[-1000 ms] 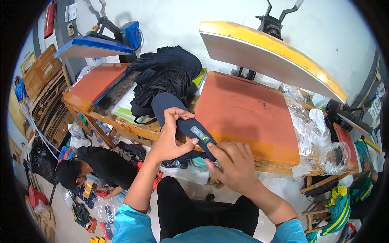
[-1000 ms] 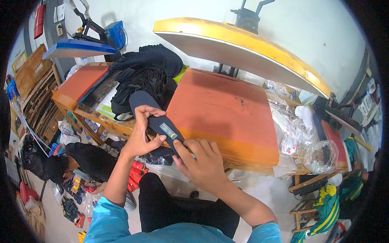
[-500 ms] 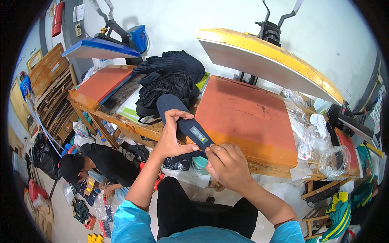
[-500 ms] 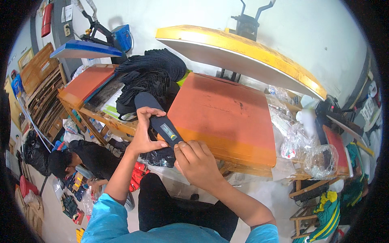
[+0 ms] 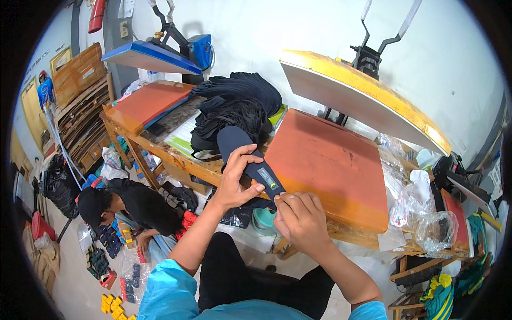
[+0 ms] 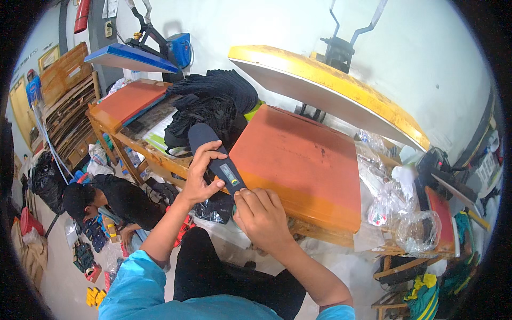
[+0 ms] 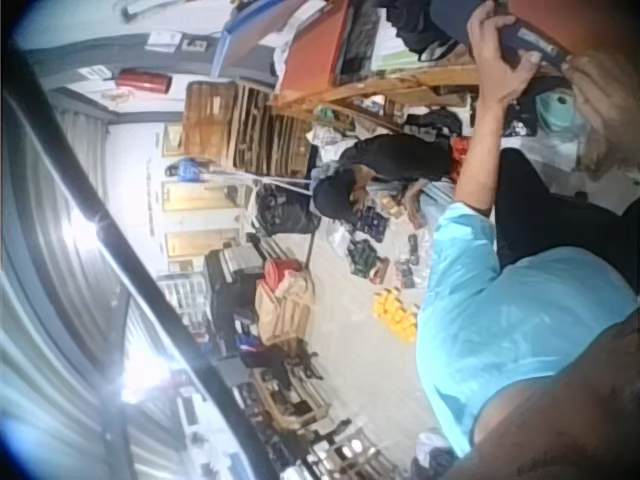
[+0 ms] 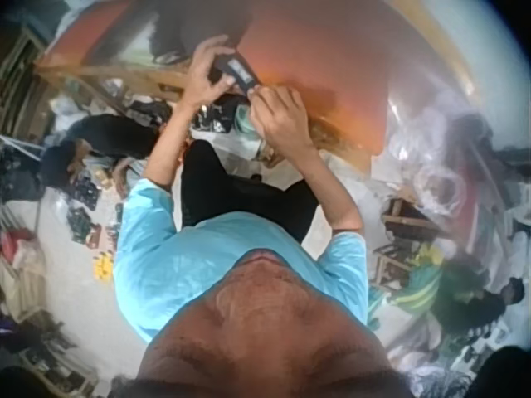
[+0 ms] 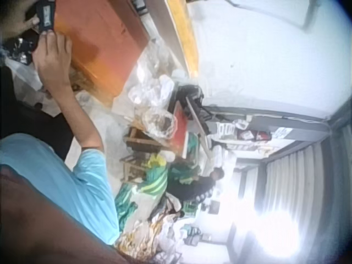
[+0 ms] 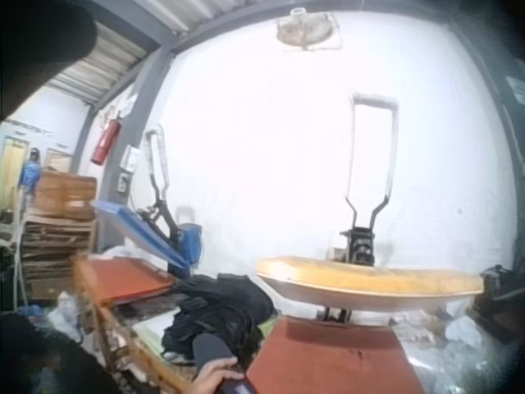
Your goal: The person places a garment on a heat press, aligns a logo patch, and lowers the press handle to apply heat.
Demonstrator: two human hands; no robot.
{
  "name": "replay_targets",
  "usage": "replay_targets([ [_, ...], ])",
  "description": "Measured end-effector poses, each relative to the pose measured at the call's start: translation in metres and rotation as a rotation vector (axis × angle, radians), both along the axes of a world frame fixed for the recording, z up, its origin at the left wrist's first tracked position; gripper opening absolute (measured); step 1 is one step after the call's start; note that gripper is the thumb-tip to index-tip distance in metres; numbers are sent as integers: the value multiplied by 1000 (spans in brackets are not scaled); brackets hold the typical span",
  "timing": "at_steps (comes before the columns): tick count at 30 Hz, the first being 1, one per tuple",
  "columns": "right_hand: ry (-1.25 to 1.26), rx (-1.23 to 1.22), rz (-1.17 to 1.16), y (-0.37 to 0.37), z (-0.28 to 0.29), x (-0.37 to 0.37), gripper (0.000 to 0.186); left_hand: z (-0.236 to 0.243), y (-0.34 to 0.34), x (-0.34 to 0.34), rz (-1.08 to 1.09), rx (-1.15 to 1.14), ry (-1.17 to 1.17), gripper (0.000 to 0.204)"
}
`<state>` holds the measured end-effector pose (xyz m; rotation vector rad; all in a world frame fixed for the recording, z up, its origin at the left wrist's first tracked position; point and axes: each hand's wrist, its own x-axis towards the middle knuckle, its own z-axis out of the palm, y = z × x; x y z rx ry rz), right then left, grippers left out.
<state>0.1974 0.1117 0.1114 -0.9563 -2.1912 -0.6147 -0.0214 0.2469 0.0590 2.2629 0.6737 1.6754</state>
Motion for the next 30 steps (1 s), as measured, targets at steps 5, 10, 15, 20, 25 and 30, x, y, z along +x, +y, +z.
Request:
replay_targets([
  [5,22,19,40,2,-1,1,38,-7,2,5,47,54,-39,73],
  [10,38,27,80,3,2,2,35,-9,13,0,-58,54,-51,80],
  [15,-8,-162,194,12,25,3,26,-4,9,-2,-58,63,-23,77],
  [20,-1,-311,295,20,33,3,30,-3,8,-4,-47,81,-3,75],
  [25,27,-363,291,22,33,1,34,0,6,-2,-28,53,-21,45],
  [30,26,-380,273,20,33,1,38,-14,-8,11,137,27,-217,16],
])
